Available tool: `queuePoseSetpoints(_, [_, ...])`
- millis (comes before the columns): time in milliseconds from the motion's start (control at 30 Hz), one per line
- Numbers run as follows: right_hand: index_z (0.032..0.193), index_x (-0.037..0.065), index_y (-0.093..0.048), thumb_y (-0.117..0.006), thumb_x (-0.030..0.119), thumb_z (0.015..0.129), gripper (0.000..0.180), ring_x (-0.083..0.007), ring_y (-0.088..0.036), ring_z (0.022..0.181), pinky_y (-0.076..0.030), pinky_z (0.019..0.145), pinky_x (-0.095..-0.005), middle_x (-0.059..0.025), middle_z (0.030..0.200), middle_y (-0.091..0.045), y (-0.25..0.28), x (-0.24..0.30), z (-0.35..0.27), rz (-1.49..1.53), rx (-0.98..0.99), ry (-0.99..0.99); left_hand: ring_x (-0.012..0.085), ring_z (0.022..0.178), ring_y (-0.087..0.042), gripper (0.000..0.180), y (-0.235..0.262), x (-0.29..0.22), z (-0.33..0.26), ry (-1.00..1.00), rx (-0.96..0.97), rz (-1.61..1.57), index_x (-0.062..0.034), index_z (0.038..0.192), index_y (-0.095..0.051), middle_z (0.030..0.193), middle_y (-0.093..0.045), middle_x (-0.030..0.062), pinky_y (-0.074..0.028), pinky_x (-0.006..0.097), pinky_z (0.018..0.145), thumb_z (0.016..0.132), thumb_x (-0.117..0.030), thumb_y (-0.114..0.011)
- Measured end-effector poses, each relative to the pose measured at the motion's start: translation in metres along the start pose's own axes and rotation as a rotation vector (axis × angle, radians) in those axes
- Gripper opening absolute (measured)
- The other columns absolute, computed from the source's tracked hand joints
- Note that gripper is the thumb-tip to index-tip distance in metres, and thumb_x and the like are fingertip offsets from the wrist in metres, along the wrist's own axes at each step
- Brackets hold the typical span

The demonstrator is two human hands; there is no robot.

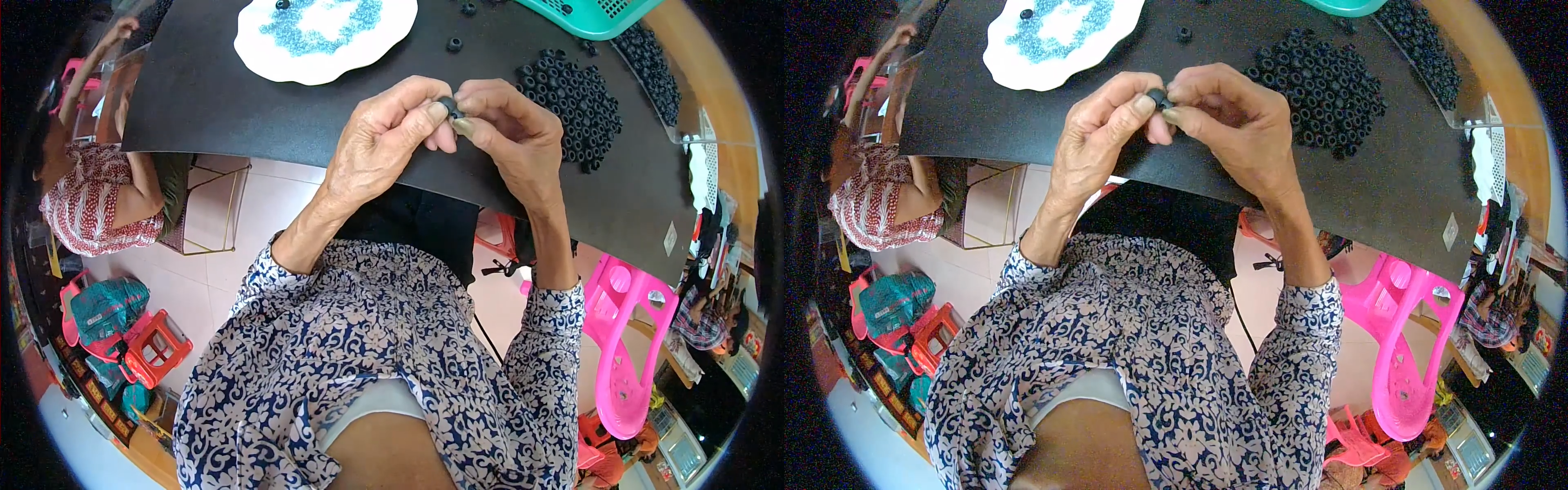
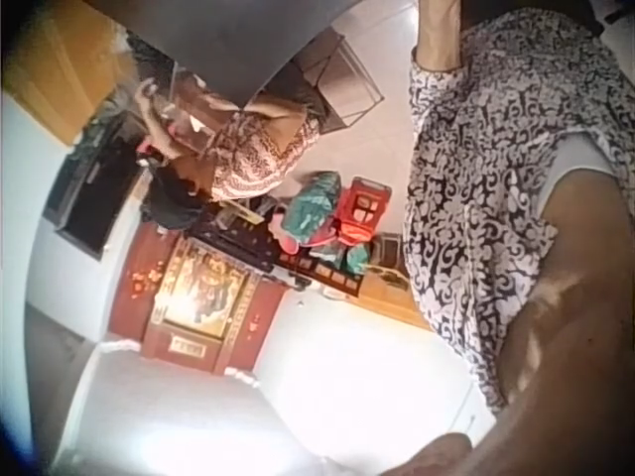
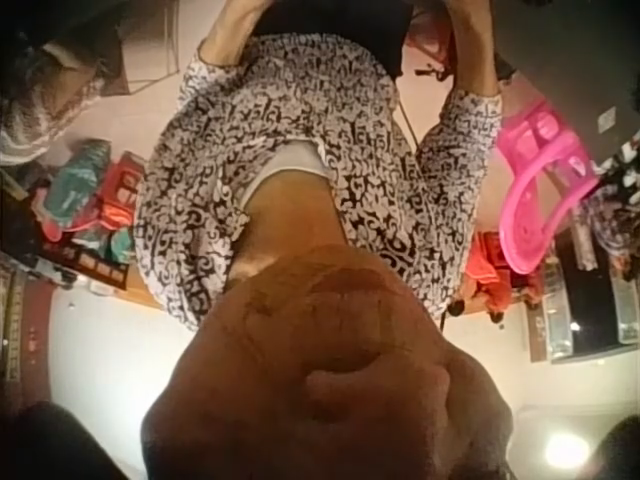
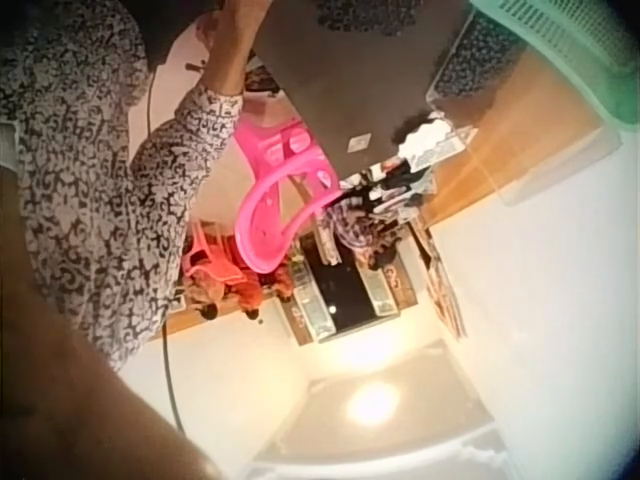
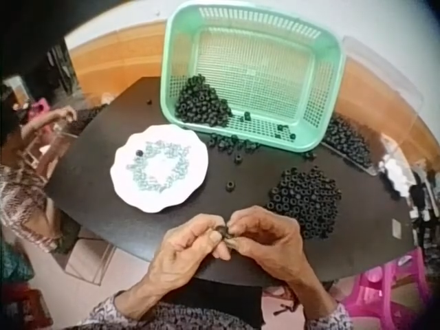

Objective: Assembling small blue plastic components into black rubber rings on a table.

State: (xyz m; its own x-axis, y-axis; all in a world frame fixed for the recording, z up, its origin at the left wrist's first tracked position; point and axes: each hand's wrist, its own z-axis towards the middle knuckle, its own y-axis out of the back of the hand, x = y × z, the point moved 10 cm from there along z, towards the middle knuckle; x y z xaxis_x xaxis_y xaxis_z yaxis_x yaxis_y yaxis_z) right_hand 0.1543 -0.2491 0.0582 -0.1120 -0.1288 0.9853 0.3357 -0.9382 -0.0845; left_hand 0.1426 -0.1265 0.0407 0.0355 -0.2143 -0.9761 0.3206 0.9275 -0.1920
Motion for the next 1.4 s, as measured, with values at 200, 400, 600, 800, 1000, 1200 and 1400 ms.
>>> queuePoseSetpoints(200, [0.102,-0.002,-0.062,-0.069,-0.005,0.080,0.024,-0.0102,-0.058,0.093,-0.047,0.087,-0.0243,-0.0050,0.103,-0.060,-0.001,-0.006,0.000,0.023,0.027,-0.050,0.0106,0.074,-0.058,0.030,-0.004,0.002,0.002,-0.016,0.059,-0.009,0.0049,0.113,-0.057,0.078,-0.064,0.0066,-0.047,0.024,0.071,0.099,-0.020,-0.048])
queuePoseSetpoints(400, [0.105,0.001,-0.059,-0.071,-0.002,0.080,0.028,-0.0088,-0.055,0.088,-0.047,0.083,-0.0230,-0.0026,0.098,-0.057,0.005,-0.011,0.002,0.039,0.076,-0.053,0.0108,0.070,-0.058,0.023,-0.009,0.001,0.005,-0.049,0.057,0.053,-0.0001,0.105,-0.059,0.075,-0.065,0.0052,-0.048,0.025,0.066,0.100,-0.019,-0.047])
queuePoseSetpoints(600, [0.102,0.002,-0.057,-0.072,0.001,0.080,0.026,-0.0096,-0.054,0.088,-0.046,0.081,-0.0235,-0.0027,0.095,-0.055,0.003,-0.014,0.005,0.040,0.118,-0.072,0.0117,0.069,-0.060,0.021,-0.008,-0.002,0.005,-0.065,0.065,0.109,0.0005,0.104,-0.059,0.074,-0.064,0.0054,-0.049,0.026,0.065,0.099,-0.016,-0.047])
queuePoseSetpoints(800, [0.100,0.001,-0.059,-0.072,0.001,0.080,0.024,-0.0084,-0.057,0.087,-0.048,0.079,-0.0223,-0.0017,0.094,-0.058,0.003,-0.016,0.008,0.034,0.113,-0.052,0.0117,0.068,-0.061,0.018,-0.008,-0.002,0.005,-0.074,0.068,0.119,0.0002,0.105,-0.058,0.072,-0.063,0.0051,-0.049,0.025,0.064,0.099,-0.012,-0.046])
queuePoseSetpoints(1000, [0.099,0.002,-0.060,-0.072,0.000,0.080,0.022,-0.0064,-0.059,0.085,-0.049,0.077,-0.0200,-0.0002,0.093,-0.062,0.012,-0.015,0.014,0.018,0.058,-0.041,0.0110,0.069,-0.060,0.017,-0.013,-0.005,0.011,-0.085,0.077,0.216,-0.0015,0.105,-0.057,0.073,-0.062,0.0047,-0.049,0.025,0.064,0.099,-0.013,-0.046])
queuePoseSetpoints(1200, [0.107,0.000,-0.059,-0.073,-0.004,0.078,0.033,-0.0096,-0.057,0.086,-0.048,0.080,-0.0224,-0.0044,0.101,-0.059,0.018,-0.011,0.019,0.061,0.052,-0.063,0.0092,0.070,-0.057,0.028,-0.010,0.006,0.022,0.084,0.013,-0.064,0.0025,0.109,-0.059,0.074,-0.062,0.0045,-0.044,0.021,0.067,0.099,-0.022,-0.049])
queuePoseSetpoints(1400, [0.114,-0.002,-0.062,-0.072,-0.006,0.078,0.038,-0.0072,-0.057,0.080,-0.048,0.072,-0.0201,-0.0019,0.093,-0.060,0.019,-0.002,0.015,-0.085,0.035,0.008,0.0086,0.070,-0.057,0.024,-0.012,0.007,0.027,0.108,-0.004,-0.049,0.0013,0.099,-0.061,0.068,-0.060,0.0029,-0.046,0.023,0.069,0.099,-0.019,-0.048])
